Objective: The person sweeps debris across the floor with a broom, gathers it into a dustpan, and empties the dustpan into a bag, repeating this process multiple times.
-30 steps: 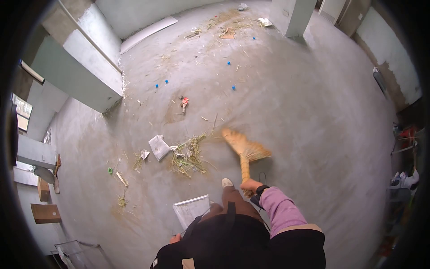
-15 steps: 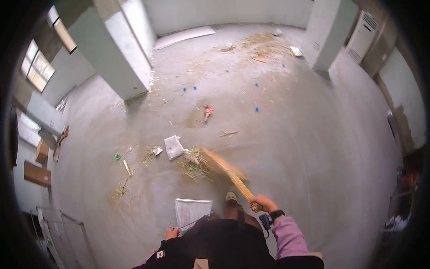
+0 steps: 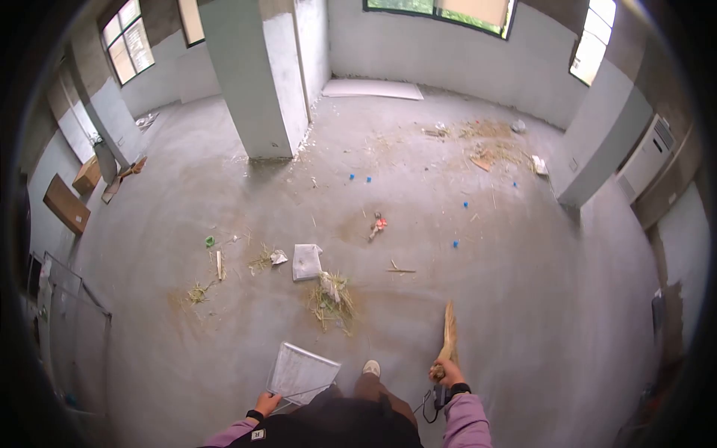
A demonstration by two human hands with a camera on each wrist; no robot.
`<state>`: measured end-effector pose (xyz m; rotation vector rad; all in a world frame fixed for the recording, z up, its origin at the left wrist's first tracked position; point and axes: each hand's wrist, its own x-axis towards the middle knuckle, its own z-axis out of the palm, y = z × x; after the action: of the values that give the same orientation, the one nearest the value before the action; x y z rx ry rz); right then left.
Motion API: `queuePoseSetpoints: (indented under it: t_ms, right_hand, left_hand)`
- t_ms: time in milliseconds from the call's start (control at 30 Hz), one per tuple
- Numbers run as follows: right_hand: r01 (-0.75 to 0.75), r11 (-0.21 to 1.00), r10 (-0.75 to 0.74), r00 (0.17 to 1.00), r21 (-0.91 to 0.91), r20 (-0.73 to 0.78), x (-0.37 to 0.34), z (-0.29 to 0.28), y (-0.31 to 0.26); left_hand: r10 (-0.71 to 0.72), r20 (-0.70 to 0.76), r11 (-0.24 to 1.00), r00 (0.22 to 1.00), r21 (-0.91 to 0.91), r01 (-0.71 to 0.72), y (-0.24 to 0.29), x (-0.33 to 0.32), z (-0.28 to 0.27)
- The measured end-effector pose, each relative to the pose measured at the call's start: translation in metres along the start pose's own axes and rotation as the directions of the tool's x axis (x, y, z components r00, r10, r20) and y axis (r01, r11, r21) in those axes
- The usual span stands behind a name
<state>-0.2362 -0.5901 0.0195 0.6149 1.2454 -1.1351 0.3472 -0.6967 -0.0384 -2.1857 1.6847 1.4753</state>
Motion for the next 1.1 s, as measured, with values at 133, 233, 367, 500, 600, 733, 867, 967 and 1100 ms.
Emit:
queuePoseSetpoints:
  t_ms: [133, 233, 367, 500, 600, 733, 867, 967, 1100]
  right_hand:
    - [-0.099, 0.972, 0.121, 0.988, -0.211, 0.092, 0.044, 0.01, 0.028]
    - [-0.127, 0.877, 0.155, 0.988, -0.464, 0.023, 0.04, 0.04, 0.047]
    - [-0.117, 0.837, 0.22, 0.967, -0.535, 0.132, 0.029, 0.076, 0.058]
    - [-0.108, 0.863, 0.238, 0.949, -0.493, 0.208, 0.009, 0.099, 0.048]
    - [-0.031, 0.897, 0.206, 0.911, -0.44, 0.356, 0.002, 0.083, 0.034]
    - [-0.024, 0.932, 0.147, 0.937, -0.362, 0.317, -0.021, 0.065, 0.04]
    - [0.038, 0.928, 0.036, 0.981, -0.371, 0.191, -0.021, 0.058, 0.048]
    - [-0.045, 0.957, 0.1, 0.978, -0.287, 0.181, 0.005, 0.046, 0.037]
    - [-0.166, 0.973, 0.186, 0.975, -0.158, 0.125, 0.014, 0.068, 0.028]
  left_hand:
    - [-0.015, -0.049, 1.0, 0.999, -0.018, 0.014, -0.023, 0.006, 0.013]
    - [-0.045, -0.097, 0.995, 0.994, -0.088, 0.036, -0.018, 0.001, 0.012]
    - [-0.029, -0.147, 0.999, 0.989, -0.038, 0.024, -0.04, 0.03, 0.019]
    - [-0.136, -0.09, 0.985, 0.987, -0.115, 0.125, -0.037, 0.044, 0.016]
    - [-0.082, -0.189, 0.993, 0.979, -0.1, 0.064, -0.036, 0.046, 0.022]
    - [-0.056, -0.233, 0.995, 0.971, -0.09, 0.036, -0.041, 0.049, 0.027]
    - [-0.039, -0.241, 0.995, 0.97, -0.095, 0.017, -0.035, 0.039, 0.023]
    - [-0.045, -0.217, 0.994, 0.975, -0.106, 0.022, -0.026, 0.034, 0.018]
    - [-0.075, -0.183, 0.993, 0.98, -0.107, 0.056, -0.017, 0.034, 0.014]
